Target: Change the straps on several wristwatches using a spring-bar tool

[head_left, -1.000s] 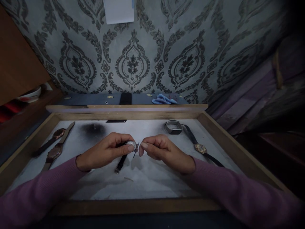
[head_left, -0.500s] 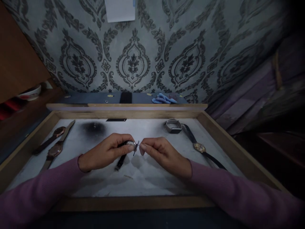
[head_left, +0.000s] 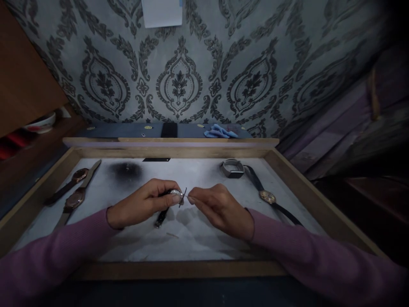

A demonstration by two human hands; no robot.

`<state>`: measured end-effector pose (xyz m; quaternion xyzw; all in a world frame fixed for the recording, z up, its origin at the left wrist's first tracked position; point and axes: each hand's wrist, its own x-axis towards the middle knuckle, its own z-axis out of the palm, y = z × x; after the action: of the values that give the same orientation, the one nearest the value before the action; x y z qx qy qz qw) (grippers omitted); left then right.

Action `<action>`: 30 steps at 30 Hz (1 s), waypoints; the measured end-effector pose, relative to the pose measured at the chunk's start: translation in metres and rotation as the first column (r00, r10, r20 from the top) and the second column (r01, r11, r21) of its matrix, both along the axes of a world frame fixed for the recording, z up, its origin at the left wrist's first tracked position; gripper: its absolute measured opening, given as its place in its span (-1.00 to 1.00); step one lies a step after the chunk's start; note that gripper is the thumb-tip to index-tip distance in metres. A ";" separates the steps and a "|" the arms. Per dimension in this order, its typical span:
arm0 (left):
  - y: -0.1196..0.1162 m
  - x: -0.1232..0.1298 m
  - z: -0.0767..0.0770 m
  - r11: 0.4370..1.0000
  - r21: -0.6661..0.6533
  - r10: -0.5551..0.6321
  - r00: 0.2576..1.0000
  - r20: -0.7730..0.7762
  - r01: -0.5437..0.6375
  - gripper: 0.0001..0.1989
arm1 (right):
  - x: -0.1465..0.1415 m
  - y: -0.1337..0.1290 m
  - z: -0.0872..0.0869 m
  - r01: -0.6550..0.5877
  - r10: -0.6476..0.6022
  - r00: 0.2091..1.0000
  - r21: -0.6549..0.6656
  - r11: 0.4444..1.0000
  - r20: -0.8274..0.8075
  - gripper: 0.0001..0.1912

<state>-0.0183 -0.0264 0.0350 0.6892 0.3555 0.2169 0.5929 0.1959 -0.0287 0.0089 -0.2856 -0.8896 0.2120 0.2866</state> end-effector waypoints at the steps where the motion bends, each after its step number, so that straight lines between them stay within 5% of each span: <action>1: 0.000 0.000 -0.001 1.000 -0.027 -0.001 1.000 0.006 0.001 -0.74 | 0.001 0.000 -0.001 -0.004 0.004 1.000 0.034 0.999 0.005 -0.72; 5: 0.001 -0.002 -0.004 0.997 -0.074 -0.002 1.000 -0.004 0.002 -0.72 | 0.001 -0.001 0.001 -0.001 0.001 1.000 0.060 0.998 0.007 -0.73; 8: 0.002 -0.002 0.000 0.999 0.047 -0.009 1.000 -0.016 0.010 -0.71 | -0.004 -0.001 0.004 0.006 -0.032 0.992 -0.209 0.978 -0.121 -0.70; 10: 0.002 -0.002 0.003 0.987 0.159 -0.016 0.999 -0.041 0.022 -0.71 | -0.008 0.000 0.004 -0.064 -0.066 0.968 -0.492 0.868 -0.242 -0.65; 12: 0.001 -0.002 0.006 0.972 0.232 -0.023 0.997 -0.077 0.040 -0.70 | -0.011 0.002 0.003 -0.169 -0.102 0.939 -0.701 0.693 -0.328 -0.62; 14: 0.001 -0.003 0.007 0.963 0.266 -0.027 0.995 -0.098 0.052 -0.68 | -0.013 0.003 0.002 -0.230 -0.128 0.924 -0.790 0.569 -0.361 -0.61; 15: 0.001 -0.004 0.006 0.960 0.274 -0.029 0.994 -0.102 0.056 -0.68 | -0.013 0.003 0.002 -0.234 -0.125 0.924 -0.795 0.559 -0.360 -0.60; 16: 0.001 -0.004 0.005 0.959 0.277 -0.030 0.994 -0.103 0.058 -0.68 | -0.013 0.003 0.003 -0.221 -0.113 0.929 -0.773 0.595 -0.353 -0.60; 18: 0.002 -0.005 0.003 0.964 0.259 -0.036 0.995 -0.097 0.061 -0.69 | -0.012 0.002 0.004 -0.141 -0.070 0.954 -0.642 0.754 -0.292 -0.60; 21: 0.003 -0.005 0.000 0.981 0.186 -0.039 0.997 -0.071 0.052 -0.72 | -0.008 -0.001 0.005 0.007 -0.037 0.993 -0.265 0.964 -0.111 -0.66; 25: 0.004 -0.003 0.001 0.996 0.075 -0.041 0.999 -0.034 0.044 -0.74 | -0.003 -0.003 0.000 0.014 -0.015 1.000 0.092 0.996 0.016 -0.75; 30: 0.003 -0.003 0.002 0.999 -0.012 -0.041 0.999 -0.009 0.041 -0.73 | -0.001 -0.003 -0.002 -0.002 -0.004 1.000 0.211 0.978 0.026 -0.76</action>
<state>-0.0209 -0.0233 0.0372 0.6940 0.3454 0.1993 0.5995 0.1948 -0.0316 0.0072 -0.2569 -0.9106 0.1126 0.3036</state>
